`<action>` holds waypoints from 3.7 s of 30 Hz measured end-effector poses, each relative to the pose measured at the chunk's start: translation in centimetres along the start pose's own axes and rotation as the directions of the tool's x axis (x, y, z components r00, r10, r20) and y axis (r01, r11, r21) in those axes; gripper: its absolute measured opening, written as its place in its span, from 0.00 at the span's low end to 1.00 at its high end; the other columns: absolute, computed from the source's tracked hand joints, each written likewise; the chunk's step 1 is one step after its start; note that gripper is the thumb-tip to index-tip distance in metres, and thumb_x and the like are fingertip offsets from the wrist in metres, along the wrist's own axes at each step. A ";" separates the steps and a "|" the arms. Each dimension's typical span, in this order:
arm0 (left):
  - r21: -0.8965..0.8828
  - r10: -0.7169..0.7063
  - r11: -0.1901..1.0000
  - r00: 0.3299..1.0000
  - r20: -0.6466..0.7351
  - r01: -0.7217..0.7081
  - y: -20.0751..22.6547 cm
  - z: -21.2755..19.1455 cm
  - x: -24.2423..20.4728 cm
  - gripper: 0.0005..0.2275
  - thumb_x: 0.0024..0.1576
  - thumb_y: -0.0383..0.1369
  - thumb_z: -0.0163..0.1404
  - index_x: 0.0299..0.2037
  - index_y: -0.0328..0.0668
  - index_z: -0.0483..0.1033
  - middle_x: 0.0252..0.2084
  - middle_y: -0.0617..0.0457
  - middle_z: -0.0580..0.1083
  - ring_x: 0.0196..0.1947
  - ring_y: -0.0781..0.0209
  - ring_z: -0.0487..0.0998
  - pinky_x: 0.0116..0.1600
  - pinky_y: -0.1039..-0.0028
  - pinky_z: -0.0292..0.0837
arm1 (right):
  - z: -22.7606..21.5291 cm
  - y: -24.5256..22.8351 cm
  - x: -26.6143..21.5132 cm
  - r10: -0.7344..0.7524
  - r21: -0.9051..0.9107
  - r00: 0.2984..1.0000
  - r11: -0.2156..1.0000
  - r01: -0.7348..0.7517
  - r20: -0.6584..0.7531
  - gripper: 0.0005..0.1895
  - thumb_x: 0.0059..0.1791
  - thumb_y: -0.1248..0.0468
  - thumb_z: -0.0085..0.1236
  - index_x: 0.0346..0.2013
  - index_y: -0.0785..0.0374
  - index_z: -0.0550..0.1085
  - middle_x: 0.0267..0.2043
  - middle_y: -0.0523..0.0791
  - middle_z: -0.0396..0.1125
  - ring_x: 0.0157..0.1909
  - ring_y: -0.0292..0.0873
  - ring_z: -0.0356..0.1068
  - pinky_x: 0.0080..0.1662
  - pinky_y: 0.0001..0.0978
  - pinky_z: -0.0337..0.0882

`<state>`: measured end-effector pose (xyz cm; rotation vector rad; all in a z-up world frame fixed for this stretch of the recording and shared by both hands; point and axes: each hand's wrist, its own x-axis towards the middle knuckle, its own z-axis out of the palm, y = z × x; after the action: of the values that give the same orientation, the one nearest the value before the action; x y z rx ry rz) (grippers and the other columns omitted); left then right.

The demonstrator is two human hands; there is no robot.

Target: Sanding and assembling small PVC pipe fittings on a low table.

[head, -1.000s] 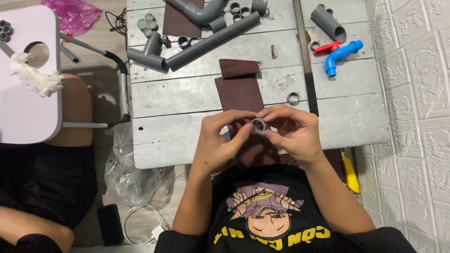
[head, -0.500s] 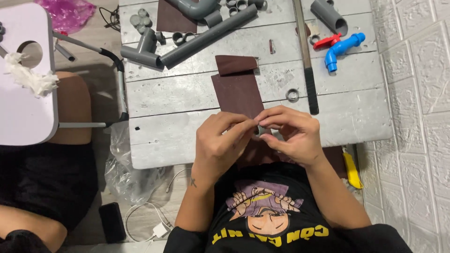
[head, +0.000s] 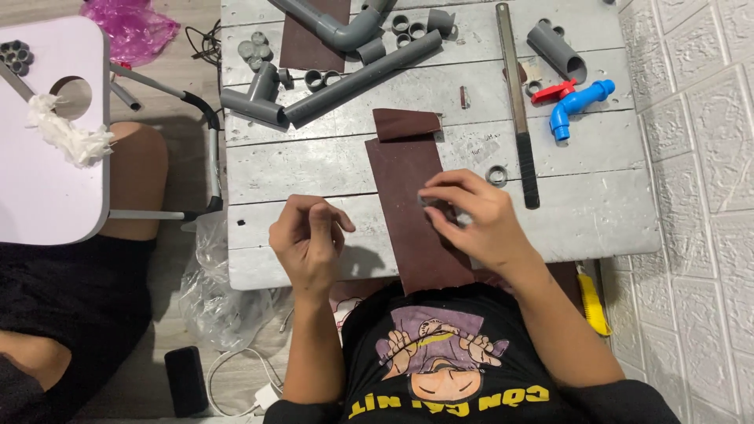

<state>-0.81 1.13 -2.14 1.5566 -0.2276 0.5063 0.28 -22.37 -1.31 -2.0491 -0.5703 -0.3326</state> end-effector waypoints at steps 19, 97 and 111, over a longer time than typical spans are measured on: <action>0.711 0.391 0.701 0.867 -0.309 -0.063 4.6 1.4 -2.0 0.30 0.60 0.31 0.36 0.73 0.53 0.37 0.77 0.52 0.44 0.80 0.50 0.44 0.84 0.49 0.42 | 5.1 -8.8 3.7 -0.044 0.709 0.856 0.582 -0.397 0.515 0.40 0.55 0.36 0.26 0.73 0.58 0.52 0.75 0.53 0.49 0.74 0.56 0.52 0.71 0.57 0.57; 0.864 -0.204 0.406 0.892 0.403 -0.297 -1.8 4.5 -3.4 0.27 0.60 0.40 0.39 0.70 0.37 0.62 0.76 0.47 0.57 0.78 0.34 0.42 0.68 0.30 0.15 | 1.4 -1.4 0.3 0.048 -0.690 0.975 0.714 0.117 0.215 0.10 0.53 0.65 0.54 0.46 0.52 0.81 0.45 0.42 0.75 0.49 0.46 0.70 0.45 0.36 0.64; 0.873 -0.236 0.387 0.883 0.405 -0.298 -2.0 4.7 -3.2 0.28 0.61 0.40 0.37 0.71 0.37 0.60 0.78 0.47 0.54 0.78 0.35 0.42 0.69 0.31 0.16 | 2.5 1.1 0.1 -0.052 -0.715 0.989 0.685 0.138 0.141 0.12 0.53 0.66 0.52 0.48 0.53 0.80 0.46 0.43 0.72 0.50 0.46 0.69 0.48 0.39 0.64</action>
<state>-1.93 -3.87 -5.22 2.8490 -0.3860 0.2385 0.98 -20.70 -3.38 -2.8318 -0.6841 -0.5814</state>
